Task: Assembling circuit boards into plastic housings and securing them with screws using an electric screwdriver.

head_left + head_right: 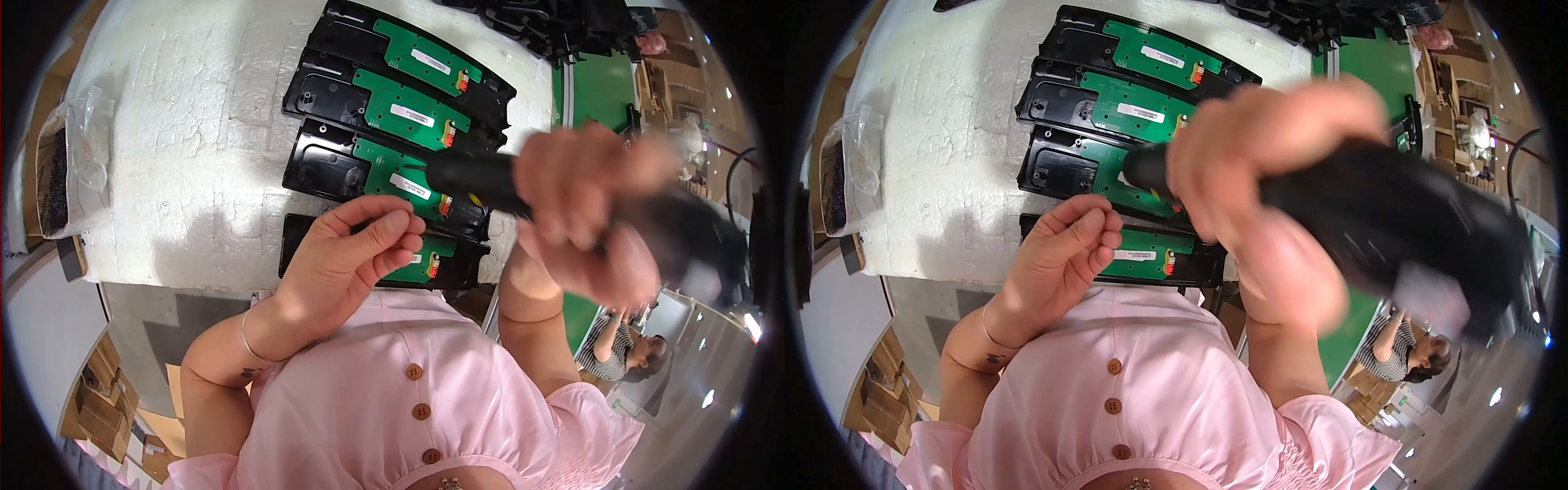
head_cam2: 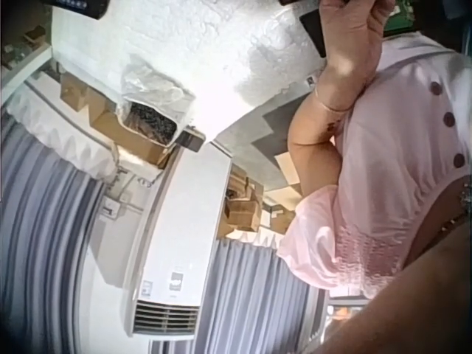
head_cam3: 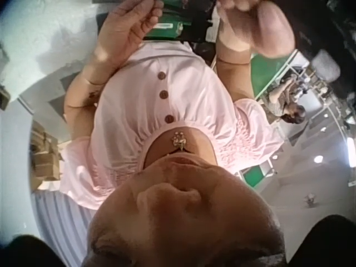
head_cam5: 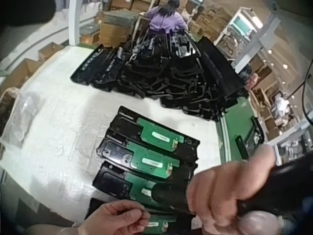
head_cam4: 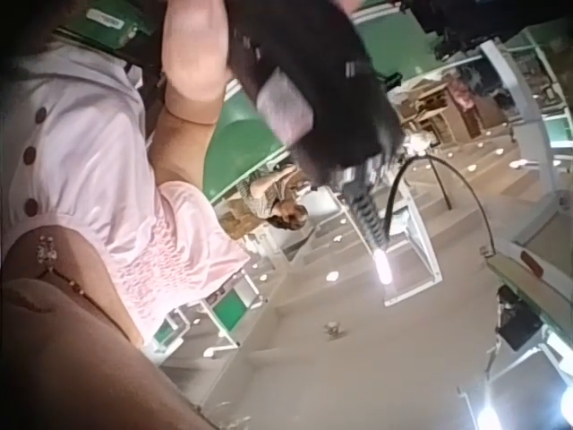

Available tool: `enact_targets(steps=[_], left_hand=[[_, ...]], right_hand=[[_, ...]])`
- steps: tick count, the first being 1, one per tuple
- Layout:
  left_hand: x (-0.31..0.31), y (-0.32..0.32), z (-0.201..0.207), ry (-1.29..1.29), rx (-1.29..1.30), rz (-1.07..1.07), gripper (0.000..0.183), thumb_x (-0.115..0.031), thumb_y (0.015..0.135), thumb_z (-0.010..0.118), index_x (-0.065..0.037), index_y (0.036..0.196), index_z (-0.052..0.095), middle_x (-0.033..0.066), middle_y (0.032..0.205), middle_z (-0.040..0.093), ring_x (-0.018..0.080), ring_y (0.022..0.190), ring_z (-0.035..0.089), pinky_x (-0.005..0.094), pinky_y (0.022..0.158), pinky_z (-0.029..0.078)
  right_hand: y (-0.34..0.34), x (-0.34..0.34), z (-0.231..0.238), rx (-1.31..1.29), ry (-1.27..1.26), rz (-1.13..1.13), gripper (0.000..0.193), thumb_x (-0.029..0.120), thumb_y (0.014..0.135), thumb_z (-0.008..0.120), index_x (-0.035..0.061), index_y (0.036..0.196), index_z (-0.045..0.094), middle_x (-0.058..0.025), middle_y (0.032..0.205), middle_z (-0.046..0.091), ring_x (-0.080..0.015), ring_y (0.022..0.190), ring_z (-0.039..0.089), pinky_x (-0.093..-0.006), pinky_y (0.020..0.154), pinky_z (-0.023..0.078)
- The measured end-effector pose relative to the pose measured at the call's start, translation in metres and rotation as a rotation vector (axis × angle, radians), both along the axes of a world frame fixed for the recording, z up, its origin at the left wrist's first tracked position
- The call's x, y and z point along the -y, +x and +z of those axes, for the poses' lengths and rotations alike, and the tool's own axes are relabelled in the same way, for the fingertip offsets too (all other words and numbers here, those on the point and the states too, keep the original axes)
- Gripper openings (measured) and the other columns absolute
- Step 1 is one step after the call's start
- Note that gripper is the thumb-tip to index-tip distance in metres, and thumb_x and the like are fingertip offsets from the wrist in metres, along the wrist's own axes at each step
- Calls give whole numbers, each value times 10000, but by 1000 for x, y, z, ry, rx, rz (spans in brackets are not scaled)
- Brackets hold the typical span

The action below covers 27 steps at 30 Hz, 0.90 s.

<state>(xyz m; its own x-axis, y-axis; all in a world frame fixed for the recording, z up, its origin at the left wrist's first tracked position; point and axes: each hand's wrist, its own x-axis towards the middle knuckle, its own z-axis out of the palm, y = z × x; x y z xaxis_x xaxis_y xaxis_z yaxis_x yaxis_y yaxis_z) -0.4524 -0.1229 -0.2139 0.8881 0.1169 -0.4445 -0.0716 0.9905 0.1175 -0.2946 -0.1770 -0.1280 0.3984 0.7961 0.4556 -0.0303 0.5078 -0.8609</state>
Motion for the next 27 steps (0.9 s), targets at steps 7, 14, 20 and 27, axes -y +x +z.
enact_targets(steps=[7,14,20,27], left_hand=[[-1,-1,-6,-62,51,54,153,-156,851,541,-30,935,566,50,831,589,101,729,564,215,672,479],[3,3,-6,-70,49,56,171,-203,853,543,-40,896,567,32,781,576,97,703,549,218,659,467],[11,4,7,-18,212,18,374,-300,885,468,7,1098,491,121,1073,529,167,983,518,282,876,404],[6,-5,4,-77,96,-225,308,-160,926,340,65,1111,443,216,1070,531,295,970,552,331,871,437]], right_hand=[[-10,20,35,4,133,220,264,63,599,729,116,697,490,32,517,534,-49,427,512,-148,481,468],[-31,17,26,-27,195,-55,272,64,633,712,126,718,461,32,523,540,-49,437,523,-137,482,469],[-22,-5,0,-16,33,-1,239,198,703,565,108,884,436,49,631,471,-85,490,419,-238,502,320],[-15,-31,-23,37,-151,-33,309,127,651,427,34,945,429,-17,591,416,-126,482,389,-301,518,341]])
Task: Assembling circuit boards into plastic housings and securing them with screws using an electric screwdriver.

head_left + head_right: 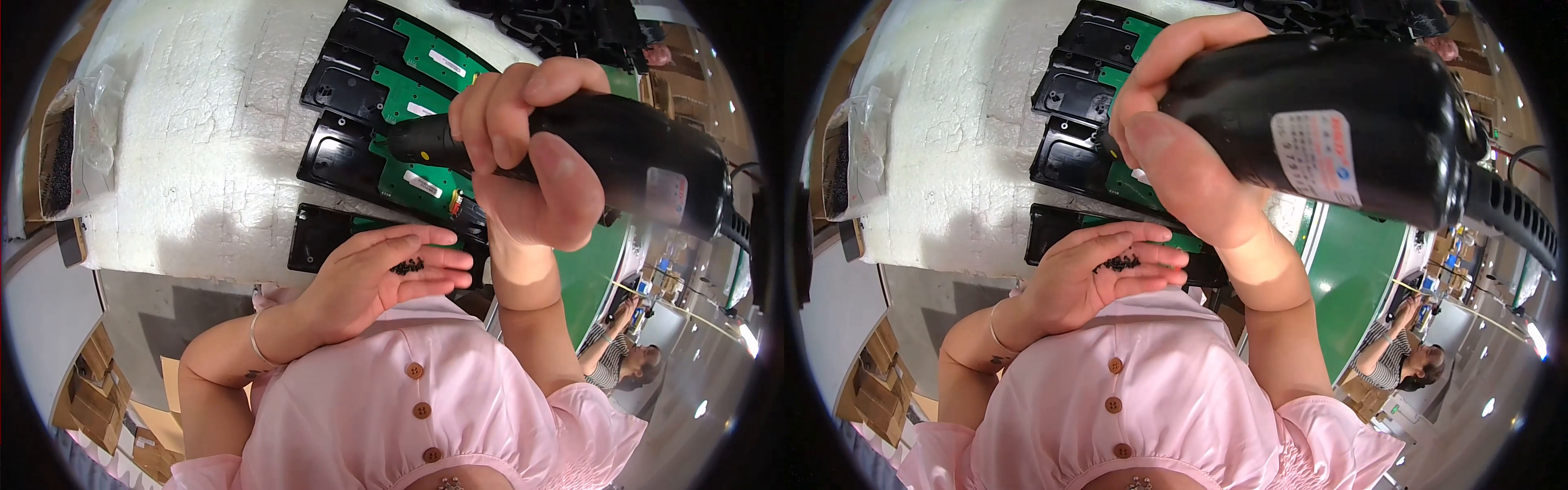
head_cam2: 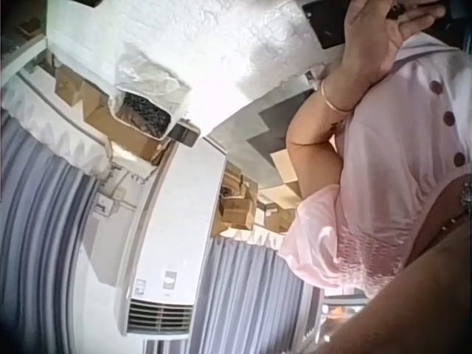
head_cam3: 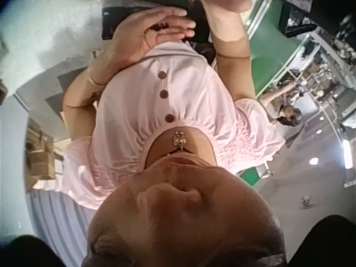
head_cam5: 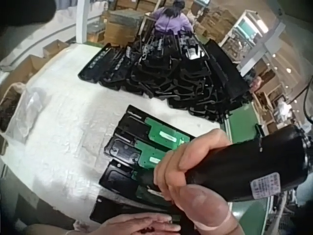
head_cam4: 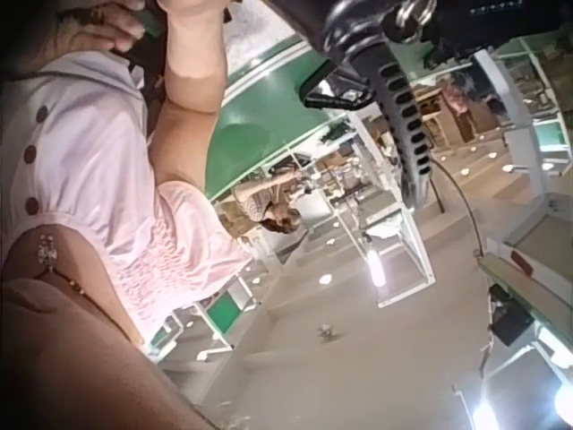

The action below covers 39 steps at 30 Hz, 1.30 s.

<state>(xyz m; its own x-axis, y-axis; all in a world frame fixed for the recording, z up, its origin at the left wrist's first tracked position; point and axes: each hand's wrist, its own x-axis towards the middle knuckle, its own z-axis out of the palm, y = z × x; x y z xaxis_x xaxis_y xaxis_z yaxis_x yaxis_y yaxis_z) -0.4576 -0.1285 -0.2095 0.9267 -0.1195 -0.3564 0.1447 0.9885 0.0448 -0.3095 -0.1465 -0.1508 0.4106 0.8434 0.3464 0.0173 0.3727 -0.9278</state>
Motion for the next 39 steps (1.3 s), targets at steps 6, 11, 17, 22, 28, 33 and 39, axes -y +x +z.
enact_targets(steps=[6,11,17,22,28,33,39], left_hand=[[-2,-4,-4,96,84,-111,288,-231,935,338,2,1002,493,153,909,583,231,879,588,273,708,483],[4,-4,-9,194,107,-210,278,-241,928,373,-6,1031,480,104,835,573,138,751,558,219,640,452],[32,-9,-24,153,143,-392,222,-175,915,389,-15,996,521,62,845,561,93,752,512,193,654,425],[49,-10,-36,72,29,-554,252,-142,913,381,23,1077,476,93,899,565,128,796,527,212,693,436],[64,2,-31,176,-141,-324,245,-99,901,393,49,1077,477,142,975,568,183,881,566,260,783,469],[51,20,-36,172,-59,-213,214,-112,910,384,24,1038,490,139,943,577,140,796,564,222,711,471],[49,29,-18,330,246,-474,214,-244,877,492,-40,941,499,115,868,601,126,714,552,222,666,448]], right_hand=[[-5,-6,0,45,-86,-37,273,128,666,437,33,920,410,-27,578,406,-120,473,365,-287,504,343],[-3,-12,-1,73,-103,71,225,79,678,471,34,879,382,-37,584,412,-117,491,367,-252,477,333],[0,-17,3,408,-129,166,167,36,677,496,34,796,379,-45,564,414,-114,447,369,-255,448,352],[3,2,11,73,84,69,269,119,691,429,2,933,448,-28,571,396,-136,462,375,-301,490,341],[31,86,42,-15,230,-7,322,164,722,469,-7,993,445,-35,609,408,-141,515,402,-314,568,354],[37,138,30,-42,221,-232,317,164,718,474,13,998,470,-29,621,411,-131,525,394,-304,598,341],[39,177,12,29,185,-580,267,123,702,482,3,940,460,-51,613,420,-143,509,403,-300,563,362]])
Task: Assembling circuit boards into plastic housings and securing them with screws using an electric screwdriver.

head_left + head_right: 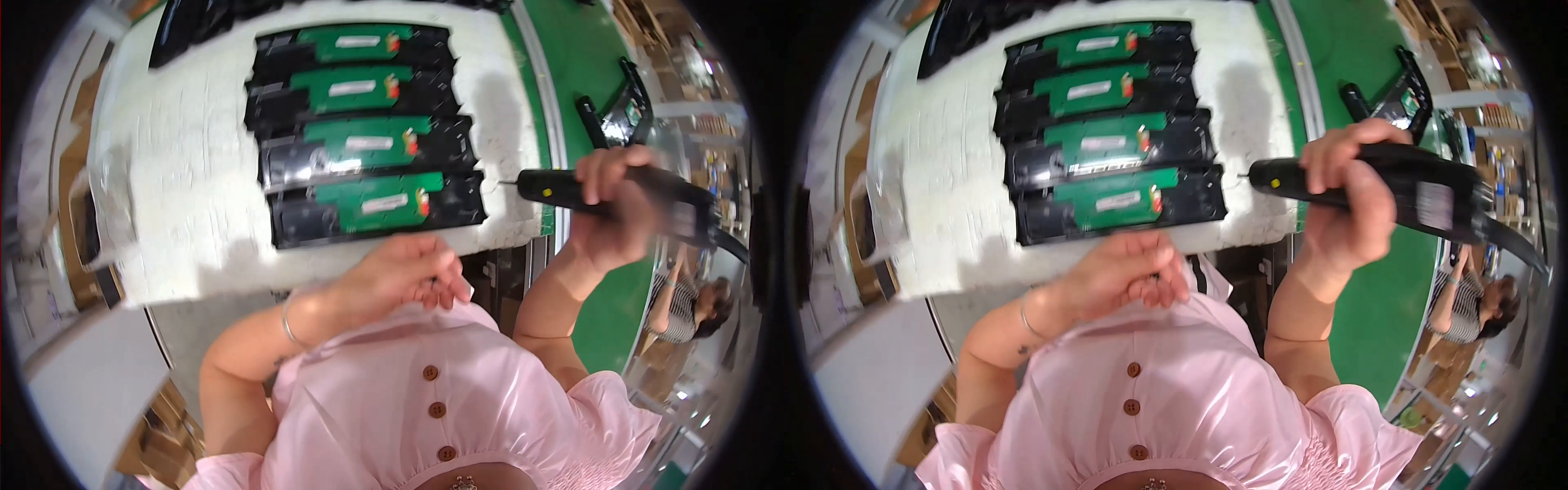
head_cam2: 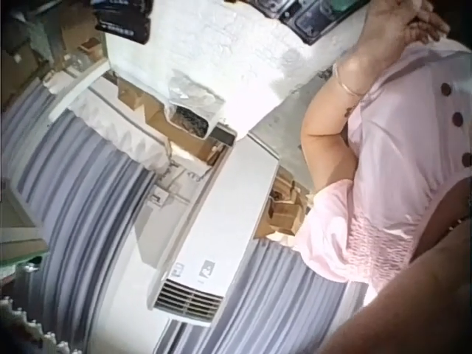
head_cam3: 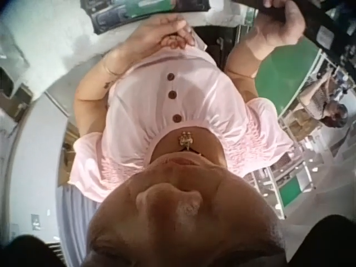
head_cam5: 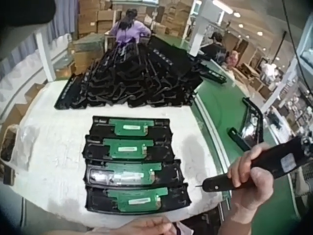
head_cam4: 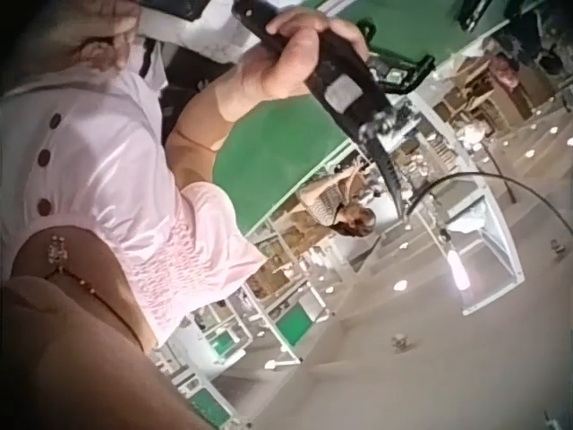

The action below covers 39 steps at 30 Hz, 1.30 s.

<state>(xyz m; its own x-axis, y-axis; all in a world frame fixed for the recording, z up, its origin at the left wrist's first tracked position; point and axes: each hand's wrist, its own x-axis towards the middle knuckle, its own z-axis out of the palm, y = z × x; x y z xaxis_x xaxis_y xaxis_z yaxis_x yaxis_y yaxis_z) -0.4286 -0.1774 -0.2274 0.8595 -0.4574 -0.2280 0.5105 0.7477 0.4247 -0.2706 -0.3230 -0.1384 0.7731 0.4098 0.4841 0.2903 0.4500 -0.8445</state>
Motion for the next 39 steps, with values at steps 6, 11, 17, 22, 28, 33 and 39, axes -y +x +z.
enact_targets(steps=[6,11,17,22,28,33,39], left_hand=[[-2,-8,2,-105,-257,104,181,-171,892,459,-3,931,516,54,819,532,97,669,492,197,544,407],[-5,9,16,-86,-401,84,173,-168,891,466,-24,986,469,21,782,445,70,557,336,163,458,294],[-5,15,30,101,-268,3,128,-149,890,462,-49,969,471,14,727,413,66,553,327,162,462,282],[-17,26,18,40,-196,-5,134,-199,888,470,-74,933,487,15,704,403,78,545,323,177,467,291],[-16,37,20,-131,-254,81,124,-136,882,475,-18,912,498,57,785,445,130,619,367,222,513,341],[-12,42,21,-245,-386,153,90,-71,863,494,-4,924,502,80,858,466,138,686,393,216,563,369],[-10,44,18,-355,-494,233,97,-72,846,528,3,901,502,57,806,441,132,673,385,219,573,376]], right_hand=[[5,-13,-27,-233,-269,-368,289,62,626,601,28,892,494,-31,683,529,-99,546,506,-232,481,424],[14,0,-38,-79,-196,-232,245,91,696,657,43,891,517,7,698,509,-50,599,465,-207,519,386],[3,9,-33,-181,-131,-264,237,99,691,651,32,878,522,5,713,503,-50,638,462,-206,565,374],[8,18,-39,-249,-49,-326,261,109,678,659,32,884,517,1,724,510,-51,635,475,-207,557,389],[13,19,-42,-216,-69,-274,249,72,673,641,28,882,512,-2,723,510,-51,626,486,-205,544,390],[13,17,-43,-213,-5,-290,233,62,670,636,29,862,509,13,700,504,-33,613,466,-183,529,366],[12,20,-42,-219,-41,-270,220,30,667,632,30,850,509,19,653,499,-24,557,443,-172,477,337]])
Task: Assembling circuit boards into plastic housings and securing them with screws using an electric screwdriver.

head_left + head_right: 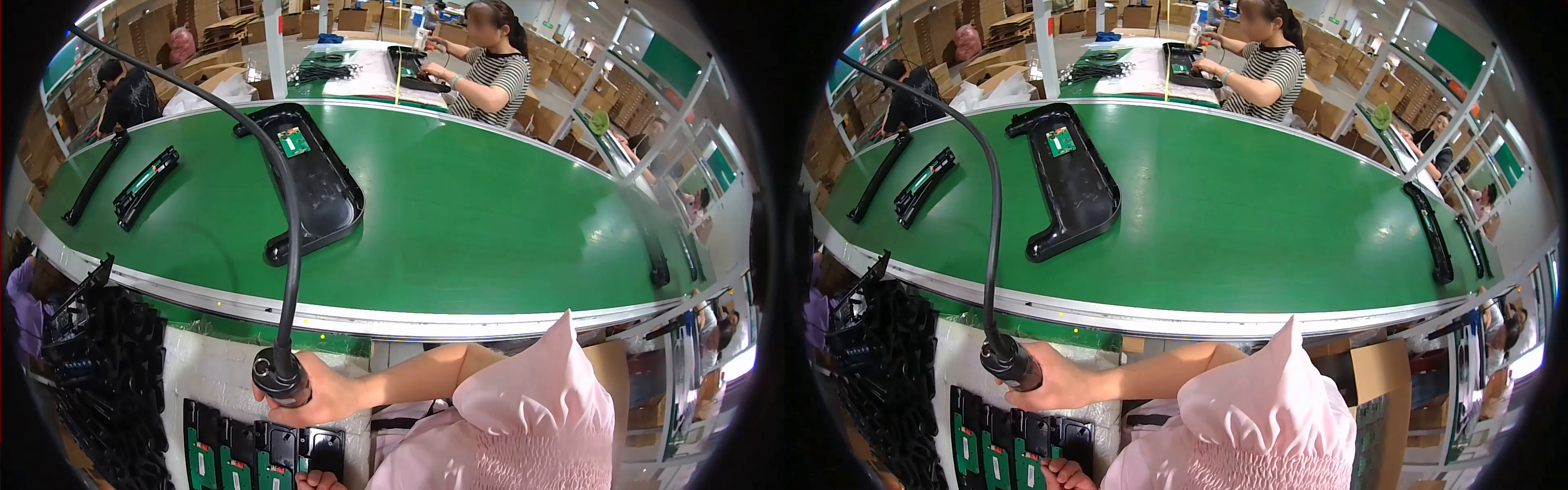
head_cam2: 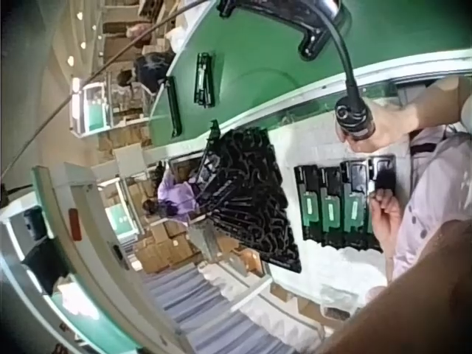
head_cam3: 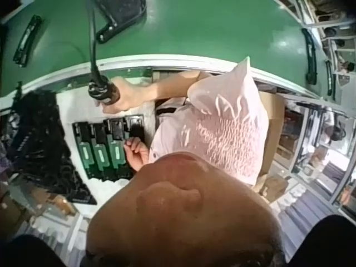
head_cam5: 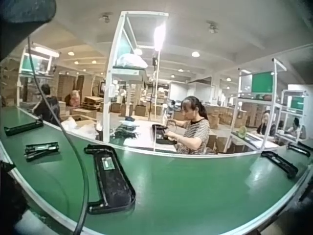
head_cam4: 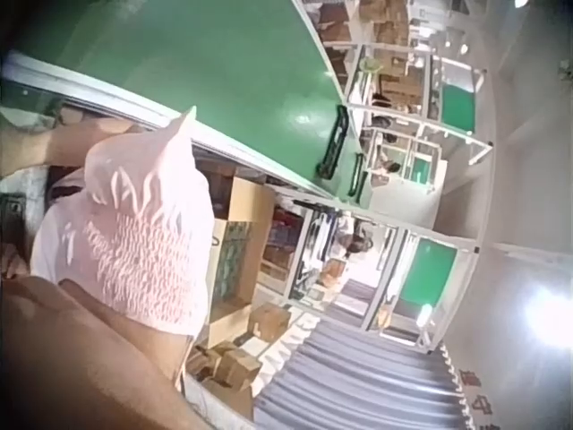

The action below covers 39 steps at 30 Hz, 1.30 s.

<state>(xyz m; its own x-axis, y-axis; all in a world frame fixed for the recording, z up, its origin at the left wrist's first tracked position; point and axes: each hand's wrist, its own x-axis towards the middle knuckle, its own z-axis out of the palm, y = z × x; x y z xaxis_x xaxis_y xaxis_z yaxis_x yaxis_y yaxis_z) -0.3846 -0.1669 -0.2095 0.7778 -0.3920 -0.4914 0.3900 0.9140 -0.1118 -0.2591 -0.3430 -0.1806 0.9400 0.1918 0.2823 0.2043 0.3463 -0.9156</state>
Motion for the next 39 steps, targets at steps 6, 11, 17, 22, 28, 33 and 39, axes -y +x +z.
enact_targets(steps=[6,11,17,22,28,33,39], left_hand=[[3,6,16,-13,37,49,104,-86,844,535,-21,922,517,46,802,450,128,650,378,224,569,372],[2,11,14,25,27,39,86,-76,849,522,-29,921,524,47,806,459,129,652,374,226,568,372],[7,16,13,8,38,12,68,-65,844,526,-36,906,531,44,810,464,134,661,379,229,580,378],[5,17,14,-53,1,63,54,-70,842,534,-34,882,528,37,789,455,137,666,388,232,578,385],[7,18,10,-3,19,41,64,-87,843,539,-39,881,523,38,786,445,134,664,380,233,571,378],[6,18,10,11,28,36,59,-85,851,525,-37,885,516,40,792,441,133,656,367,232,573,367],[5,17,11,70,36,3,48,-80,857,513,-34,870,507,43,810,461,131,661,366,236,579,358]], right_hand=[[0,3,-1,-4,36,8,209,30,672,625,28,845,508,16,640,493,-36,555,445,-182,479,341],[1,3,-4,102,5,-30,205,39,677,625,28,850,514,26,627,481,-41,543,429,-193,470,329],[4,1,-11,15,34,-14,247,40,666,647,19,869,508,8,674,489,-72,582,452,-234,497,360],[0,-2,-13,207,-172,-56,323,93,642,665,1,901,497,-64,740,507,-177,646,509,-262,568,402],[-4,-5,-17,241,-89,34,375,93,612,663,-14,926,489,-102,821,498,-216,717,504,-287,626,406],[-4,-7,-4,216,-69,-64,210,34,632,615,9,782,470,-75,642,433,-205,550,409,-303,500,351],[-6,-6,-13,170,-63,-1,305,99,632,640,-12,880,501,-73,785,496,-177,699,491,-268,615,400]])
